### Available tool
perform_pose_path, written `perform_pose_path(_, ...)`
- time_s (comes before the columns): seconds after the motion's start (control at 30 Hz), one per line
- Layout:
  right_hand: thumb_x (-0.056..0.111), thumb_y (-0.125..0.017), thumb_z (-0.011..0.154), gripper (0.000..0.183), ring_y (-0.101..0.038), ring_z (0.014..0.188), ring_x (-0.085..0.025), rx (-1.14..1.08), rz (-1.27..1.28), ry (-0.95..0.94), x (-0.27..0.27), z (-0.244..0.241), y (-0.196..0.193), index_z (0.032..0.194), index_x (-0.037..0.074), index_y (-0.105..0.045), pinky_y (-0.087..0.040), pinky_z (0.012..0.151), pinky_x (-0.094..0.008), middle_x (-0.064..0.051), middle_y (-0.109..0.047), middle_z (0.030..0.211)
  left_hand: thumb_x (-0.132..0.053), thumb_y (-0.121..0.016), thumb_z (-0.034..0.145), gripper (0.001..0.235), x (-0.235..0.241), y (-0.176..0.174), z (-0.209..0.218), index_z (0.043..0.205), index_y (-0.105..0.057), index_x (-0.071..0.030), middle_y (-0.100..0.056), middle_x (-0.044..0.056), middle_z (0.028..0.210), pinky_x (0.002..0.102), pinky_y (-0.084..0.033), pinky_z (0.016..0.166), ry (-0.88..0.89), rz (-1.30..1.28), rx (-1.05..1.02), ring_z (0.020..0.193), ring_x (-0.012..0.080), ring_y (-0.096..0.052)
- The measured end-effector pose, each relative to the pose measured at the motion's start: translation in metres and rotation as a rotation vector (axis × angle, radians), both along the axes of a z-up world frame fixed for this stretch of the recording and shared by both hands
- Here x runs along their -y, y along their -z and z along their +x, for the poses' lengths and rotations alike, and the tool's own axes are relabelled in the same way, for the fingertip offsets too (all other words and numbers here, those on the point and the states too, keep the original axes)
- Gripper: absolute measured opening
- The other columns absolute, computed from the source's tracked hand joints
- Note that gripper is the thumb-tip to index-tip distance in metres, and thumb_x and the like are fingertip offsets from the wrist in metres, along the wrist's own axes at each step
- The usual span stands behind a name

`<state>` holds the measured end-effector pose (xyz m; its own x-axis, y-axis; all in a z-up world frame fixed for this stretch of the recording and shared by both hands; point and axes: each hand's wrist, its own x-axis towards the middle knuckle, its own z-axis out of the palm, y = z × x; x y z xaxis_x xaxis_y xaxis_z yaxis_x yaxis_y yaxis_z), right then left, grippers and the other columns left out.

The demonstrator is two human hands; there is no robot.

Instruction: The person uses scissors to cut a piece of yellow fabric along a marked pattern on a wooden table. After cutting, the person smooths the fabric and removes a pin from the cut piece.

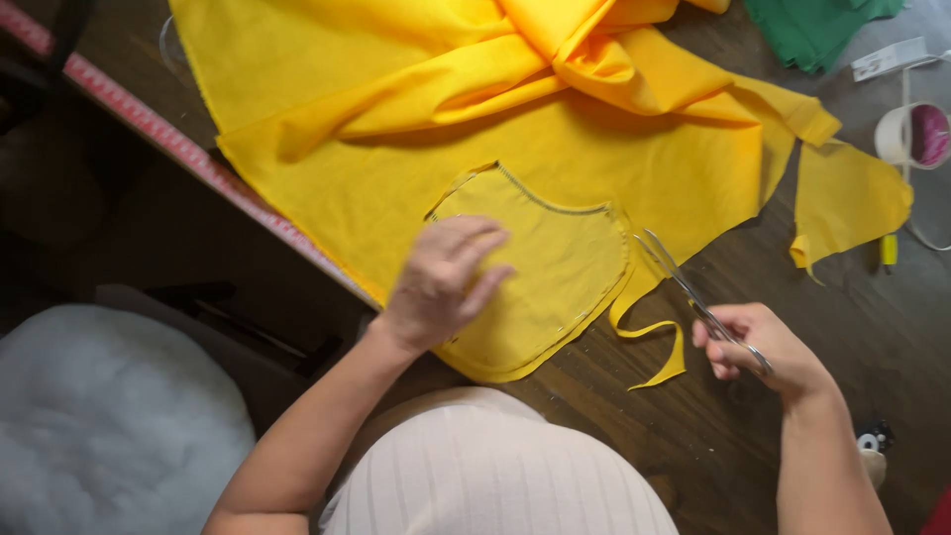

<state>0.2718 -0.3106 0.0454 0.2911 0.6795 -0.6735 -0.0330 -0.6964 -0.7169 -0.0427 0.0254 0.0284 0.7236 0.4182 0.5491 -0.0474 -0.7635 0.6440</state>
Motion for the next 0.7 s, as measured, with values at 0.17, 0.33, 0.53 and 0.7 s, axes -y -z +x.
perform_pose_path(0.17, 0.025, -0.088, 0.07, 0.038, -0.055, 0.047, -0.018, -0.075, 0.032, 0.034, 0.04, -0.033, 0.01, 0.086, -0.005, -0.071, -0.044, 0.044, -0.028, -0.009, -0.057, 0.057, -0.014, -0.068, 0.098, 0.009, 0.001, 0.0, -0.087, 0.099, -0.074, -0.007, -0.074, 0.004, 0.085, 0.031, -0.055, 0.072, -0.39, -0.334, -0.154, 0.076, 0.0184, -0.07)
perform_pose_path(0.33, 0.013, -0.089, 0.065, 0.031, -0.066, 0.048, -0.018, -0.129, 0.065, -0.041, 0.025, -0.088, 0.015, 0.087, -0.006, -0.079, -0.051, 0.046, -0.027, -0.01, -0.07, 0.058, -0.02, -0.075, 0.092, 0.015, 0.029, 0.04, -0.125, 0.091, -0.077, -0.005, -0.073, 0.005, 0.069, 0.022, -0.06, 0.051, -0.549, -1.111, -0.197, 0.06, 0.0068, -0.067)
perform_pose_path(0.53, 0.042, -0.1, 0.056, 0.06, -0.039, 0.048, -0.009, -0.452, 0.122, -0.016, 0.005, -0.178, 0.016, 0.083, -0.005, -0.073, -0.028, 0.041, -0.026, -0.001, -0.051, 0.057, -0.022, -0.075, 0.09, 0.026, 0.032, 0.039, -0.115, 0.095, -0.077, 0.003, -0.078, 0.018, 0.082, 0.024, -0.06, 0.054, -0.289, -1.647, -0.305, 0.066, 0.0188, -0.074)
perform_pose_path(0.7, 0.065, -0.096, 0.048, 0.081, -0.045, 0.052, -0.011, -0.492, 0.028, 0.055, 0.013, -0.238, 0.027, 0.077, -0.007, -0.072, -0.036, 0.043, -0.028, -0.004, -0.055, 0.059, -0.015, -0.074, 0.09, 0.023, 0.006, 0.041, -0.125, 0.104, -0.077, 0.003, -0.08, 0.017, 0.085, 0.026, -0.064, 0.066, -0.042, -1.534, -0.483, 0.073, 0.0167, -0.076)
